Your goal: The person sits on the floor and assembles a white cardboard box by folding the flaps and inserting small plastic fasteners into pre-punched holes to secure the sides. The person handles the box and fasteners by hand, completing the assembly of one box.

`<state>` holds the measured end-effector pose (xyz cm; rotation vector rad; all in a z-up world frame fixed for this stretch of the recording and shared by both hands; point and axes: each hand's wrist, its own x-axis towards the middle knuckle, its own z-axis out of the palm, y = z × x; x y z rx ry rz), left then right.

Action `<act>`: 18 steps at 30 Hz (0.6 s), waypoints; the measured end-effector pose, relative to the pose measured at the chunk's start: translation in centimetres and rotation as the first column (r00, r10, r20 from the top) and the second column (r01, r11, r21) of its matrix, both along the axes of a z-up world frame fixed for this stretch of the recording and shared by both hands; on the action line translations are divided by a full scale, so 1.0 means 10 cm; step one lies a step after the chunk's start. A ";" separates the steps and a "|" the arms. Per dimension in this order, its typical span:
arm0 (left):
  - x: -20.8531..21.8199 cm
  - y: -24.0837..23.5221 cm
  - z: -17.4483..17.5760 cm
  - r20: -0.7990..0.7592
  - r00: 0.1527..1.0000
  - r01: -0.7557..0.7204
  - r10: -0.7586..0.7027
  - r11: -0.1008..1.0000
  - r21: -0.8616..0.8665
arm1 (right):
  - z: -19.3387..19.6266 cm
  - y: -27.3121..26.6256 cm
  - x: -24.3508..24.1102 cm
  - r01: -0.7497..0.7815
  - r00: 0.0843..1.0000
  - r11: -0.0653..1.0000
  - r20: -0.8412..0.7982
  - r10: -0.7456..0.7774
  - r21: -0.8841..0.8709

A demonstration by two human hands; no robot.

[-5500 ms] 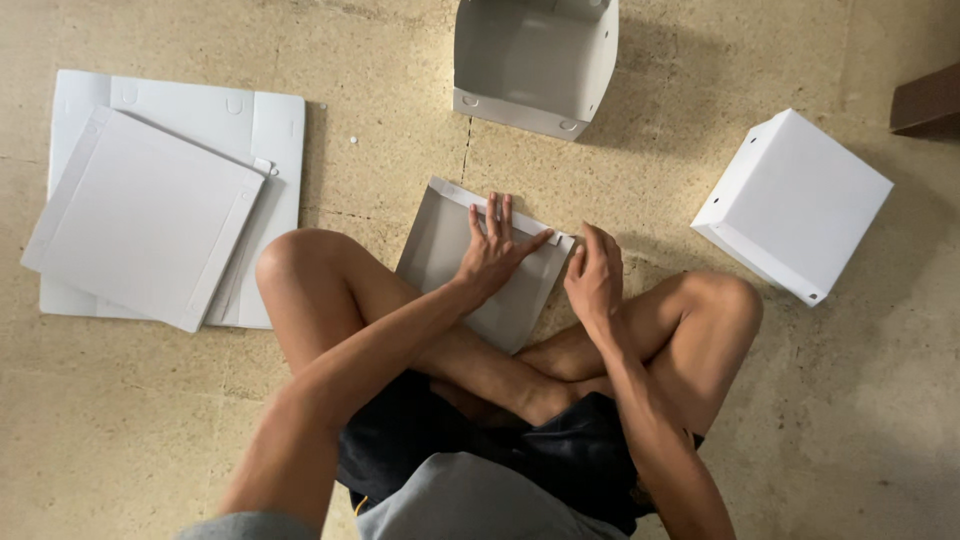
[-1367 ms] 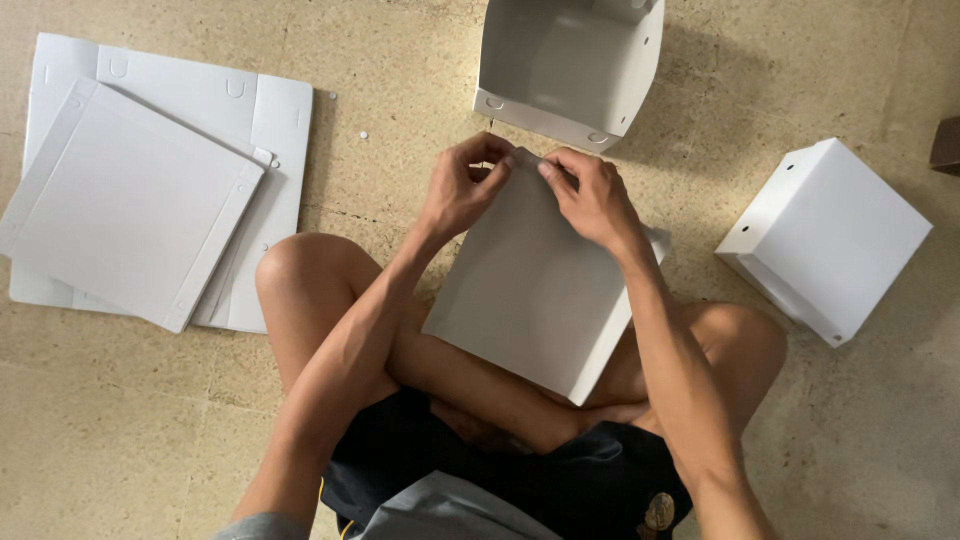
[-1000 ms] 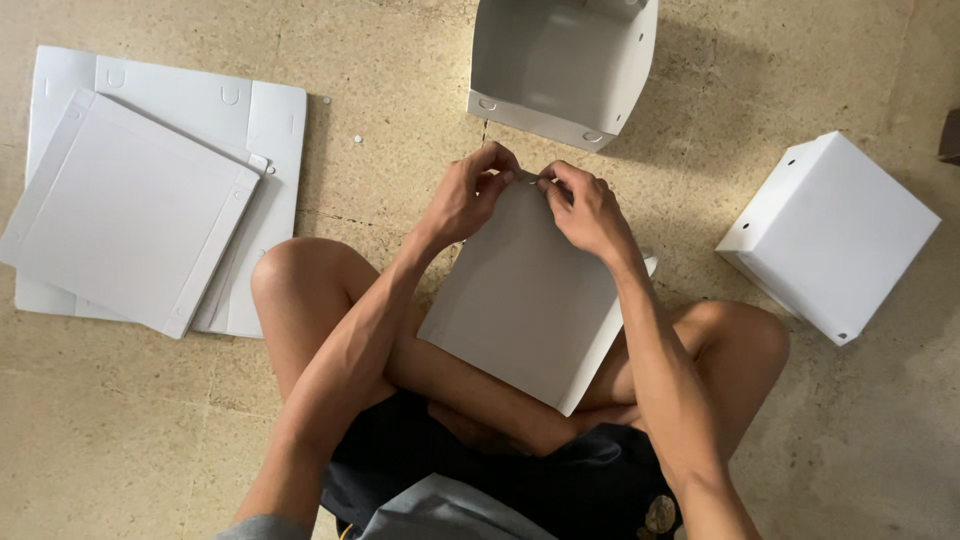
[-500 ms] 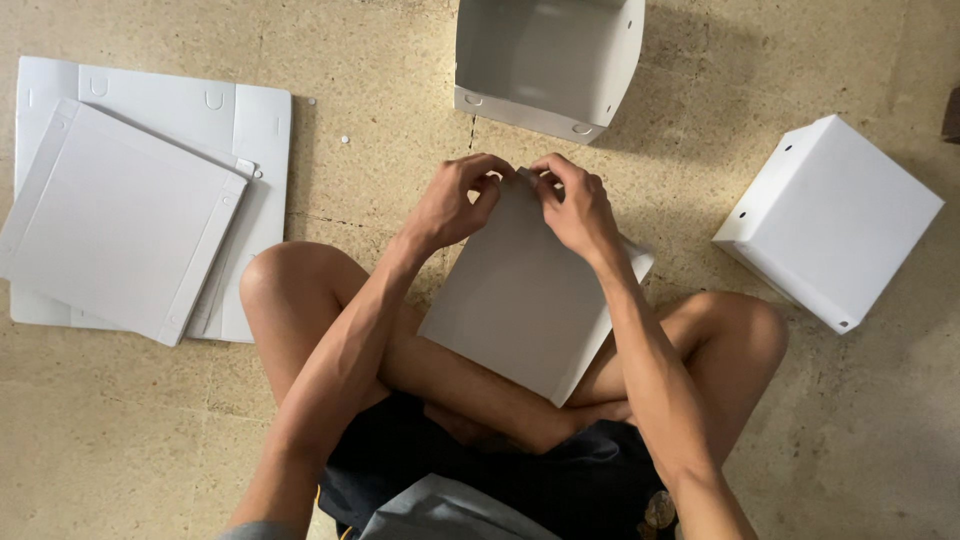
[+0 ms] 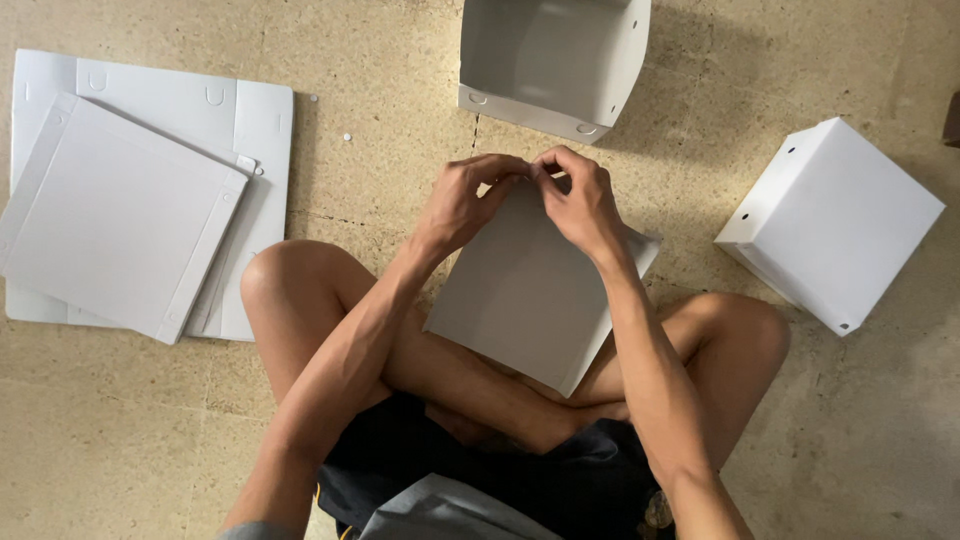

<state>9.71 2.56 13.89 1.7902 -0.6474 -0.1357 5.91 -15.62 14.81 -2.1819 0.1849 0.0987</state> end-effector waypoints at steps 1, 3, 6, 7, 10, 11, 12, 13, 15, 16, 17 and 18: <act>-0.02 0.00 0.02 -0.002 1.000 0.000 0.000 1.000 -0.001 | 0.01 -0.02 0.01 0.000 1.000 1.000 -0.002 0.000 -0.001; -0.04 -0.01 0.08 0.038 0.999 -0.013 0.013 1.000 0.015 | 0.03 -0.05 0.02 -0.049 0.998 0.996 -0.031 0.052 0.075; -0.06 -0.05 -0.04 0.010 0.999 -0.042 0.042 0.999 -0.007 | 0.09 -0.08 0.05 -0.083 0.995 0.978 -0.034 0.091 0.192; -0.08 -0.06 -0.03 0.010 0.999 -0.043 0.043 0.999 -0.006 | 0.13 -0.08 0.05 -0.084 0.995 0.978 -0.035 0.092 0.193; -0.12 -0.10 -0.02 -0.052 0.994 -0.098 0.097 0.995 -0.014 | 0.18 -0.10 0.05 -0.083 0.994 0.967 -0.047 0.097 0.241; -0.11 -0.10 -0.02 -0.120 0.986 -0.117 0.115 0.993 -0.012 | 0.16 -0.12 0.06 -0.086 0.993 0.962 -0.054 0.103 0.260; -0.09 -0.11 -0.03 -0.188 0.973 -0.136 0.132 0.991 -0.009 | 0.15 -0.13 0.07 -0.088 0.992 0.956 -0.062 0.109 0.279; -0.08 -0.11 -0.05 -0.185 0.974 -0.136 0.132 0.991 -0.009 | 0.14 -0.13 0.08 -0.089 0.992 0.956 -0.058 0.110 0.279; -0.06 -0.12 -0.09 -0.334 0.932 -0.153 0.138 0.988 -0.019 | 0.13 -0.12 0.08 -0.083 0.993 0.961 -0.063 0.103 0.264; -0.07 -0.12 -0.08 -0.335 0.932 -0.153 0.139 0.988 -0.018 | 0.13 -0.11 0.10 -0.083 0.993 0.961 -0.063 0.103 0.265; -0.07 -0.13 -0.06 -0.359 0.921 -0.169 0.150 0.985 -0.022 | 0.13 -0.10 0.11 -0.084 0.992 0.961 -0.068 0.106 0.264; -0.08 -0.14 -0.05 -0.383 0.910 -0.185 0.160 0.982 -0.027 | 0.14 -0.10 0.12 -0.086 0.991 0.961 -0.073 0.109 0.264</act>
